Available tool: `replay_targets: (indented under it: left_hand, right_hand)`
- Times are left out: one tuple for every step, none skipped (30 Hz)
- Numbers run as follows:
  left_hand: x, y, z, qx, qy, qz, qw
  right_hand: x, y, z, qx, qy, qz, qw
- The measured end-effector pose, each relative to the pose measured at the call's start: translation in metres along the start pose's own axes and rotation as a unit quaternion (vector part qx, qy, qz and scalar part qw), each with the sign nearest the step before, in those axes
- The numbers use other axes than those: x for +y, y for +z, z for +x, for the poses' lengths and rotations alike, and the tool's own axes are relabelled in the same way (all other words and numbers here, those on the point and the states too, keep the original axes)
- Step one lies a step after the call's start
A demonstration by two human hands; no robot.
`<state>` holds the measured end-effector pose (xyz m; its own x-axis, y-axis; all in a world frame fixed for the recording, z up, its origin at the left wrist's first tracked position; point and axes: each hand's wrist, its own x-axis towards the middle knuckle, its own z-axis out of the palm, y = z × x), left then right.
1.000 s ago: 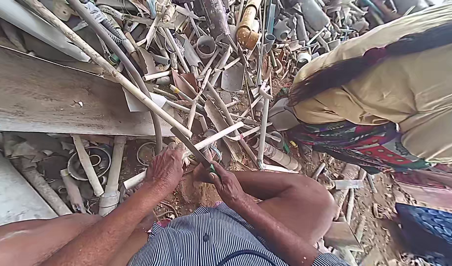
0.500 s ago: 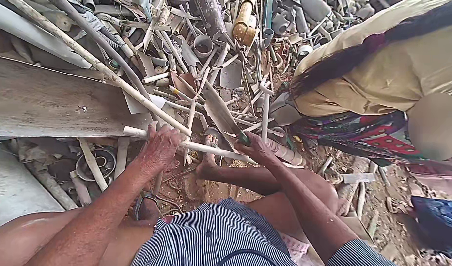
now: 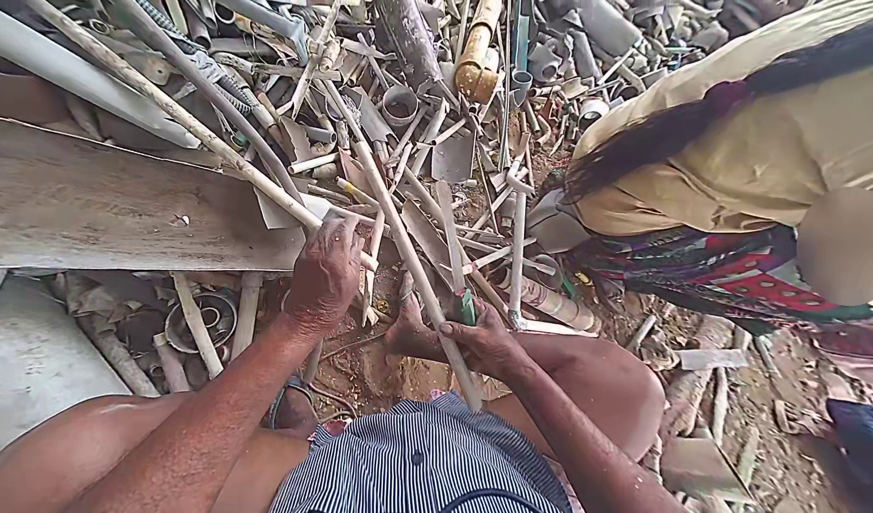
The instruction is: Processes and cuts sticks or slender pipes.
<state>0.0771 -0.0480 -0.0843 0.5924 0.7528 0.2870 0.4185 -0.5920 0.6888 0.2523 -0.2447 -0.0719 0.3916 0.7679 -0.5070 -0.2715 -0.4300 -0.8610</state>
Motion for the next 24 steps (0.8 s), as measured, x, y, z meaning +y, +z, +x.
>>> replay_targets:
  left_hand:
    - [0.013, 0.001, -0.006, -0.058, -0.13, -0.063, 0.988]
    - [0.019, 0.003, -0.011, -0.154, -0.233, -0.124, 0.952]
    - [0.021, 0.009, -0.016, -0.239, -0.279, -0.18, 0.913]
    - [0.024, 0.016, -0.021, -0.299, -0.293, -0.231, 0.878]
    - [0.031, 0.019, -0.026, -0.336, -0.297, -0.278, 0.849]
    - [0.037, 0.022, -0.029, -0.354, -0.304, -0.32, 0.824]
    - [0.043, 0.023, -0.031, -0.36, -0.32, -0.354, 0.802]
    - [0.046, 0.024, -0.033, -0.357, -0.342, -0.379, 0.782]
    - [0.048, 0.025, -0.034, -0.346, -0.368, -0.397, 0.766]
    - [0.049, 0.025, -0.034, -0.335, -0.388, -0.401, 0.759]
    - [0.049, 0.025, -0.034, -0.326, -0.399, -0.395, 0.76]
    - [0.048, 0.025, -0.033, -0.32, -0.404, -0.386, 0.765]
    - [0.047, 0.024, -0.033, -0.314, -0.407, -0.377, 0.77]
    - [0.046, 0.023, -0.032, -0.312, -0.414, -0.376, 0.768]
    - [0.045, 0.022, -0.031, -0.311, -0.423, -0.378, 0.763]
    - [0.045, 0.02, -0.03, -0.307, -0.431, -0.38, 0.759]
    - [0.045, 0.019, -0.028, -0.303, -0.441, -0.391, 0.749]
    - [0.044, 0.017, -0.027, -0.302, -0.45, -0.4, 0.739]
    - [0.044, 0.015, -0.025, -0.299, -0.459, -0.404, 0.733]
    - [0.044, 0.013, -0.024, -0.299, -0.464, -0.405, 0.729]
    - [0.043, 0.012, -0.024, -0.301, -0.462, -0.404, 0.73]
    - [0.043, 0.011, -0.026, -0.304, -0.454, -0.401, 0.736]
    - [0.043, 0.011, -0.028, -0.306, -0.441, -0.394, 0.746]
    - [0.044, 0.01, -0.031, -0.306, -0.424, -0.383, 0.762]
  right_hand:
    - [0.0, 0.004, 0.002, 0.026, -0.003, 0.025, 0.999]
    - [-0.001, 0.009, 0.004, 0.045, -0.004, 0.041, 0.998]
    - [0.0, 0.015, 0.006, 0.054, -0.005, 0.059, 0.997]
    - [0.001, 0.022, 0.008, 0.057, -0.005, 0.075, 0.996]
    - [0.002, 0.032, 0.009, 0.06, -0.001, 0.087, 0.994]
    - [0.003, 0.042, 0.008, 0.064, 0.008, 0.089, 0.994]
    - [0.004, 0.052, 0.007, 0.071, 0.017, 0.091, 0.993]
    - [0.005, 0.06, 0.006, 0.079, 0.025, 0.087, 0.993]
    - [0.006, 0.065, 0.005, 0.082, 0.032, 0.079, 0.993]
    - [0.006, 0.067, 0.004, 0.085, 0.038, 0.073, 0.993]
    - [0.007, 0.066, 0.003, 0.081, 0.042, 0.068, 0.994]
    - [0.008, 0.063, 0.002, 0.074, 0.042, 0.058, 0.995]
    - [0.009, 0.059, 0.0, 0.069, 0.038, 0.048, 0.996]
    - [0.009, 0.055, -0.002, 0.069, 0.033, 0.039, 0.996]
    - [0.01, 0.05, -0.003, 0.071, 0.026, 0.027, 0.997]
    - [0.009, 0.044, -0.004, 0.071, 0.019, 0.011, 0.997]
    - [0.008, 0.039, -0.005, 0.065, 0.011, -0.014, 0.998]
    - [0.006, 0.033, -0.006, 0.059, 0.0, -0.046, 0.997]
    - [0.004, 0.029, -0.008, 0.051, -0.017, -0.08, 0.995]
    - [0.003, 0.026, -0.01, 0.04, -0.046, -0.124, 0.99]
    - [0.003, 0.024, -0.013, 0.027, -0.082, -0.186, 0.979]
    - [0.003, 0.023, -0.016, 0.009, -0.119, -0.26, 0.958]
    - [0.003, 0.024, -0.02, -0.012, -0.149, -0.327, 0.933]
    - [0.003, 0.026, -0.024, -0.033, -0.173, -0.381, 0.908]
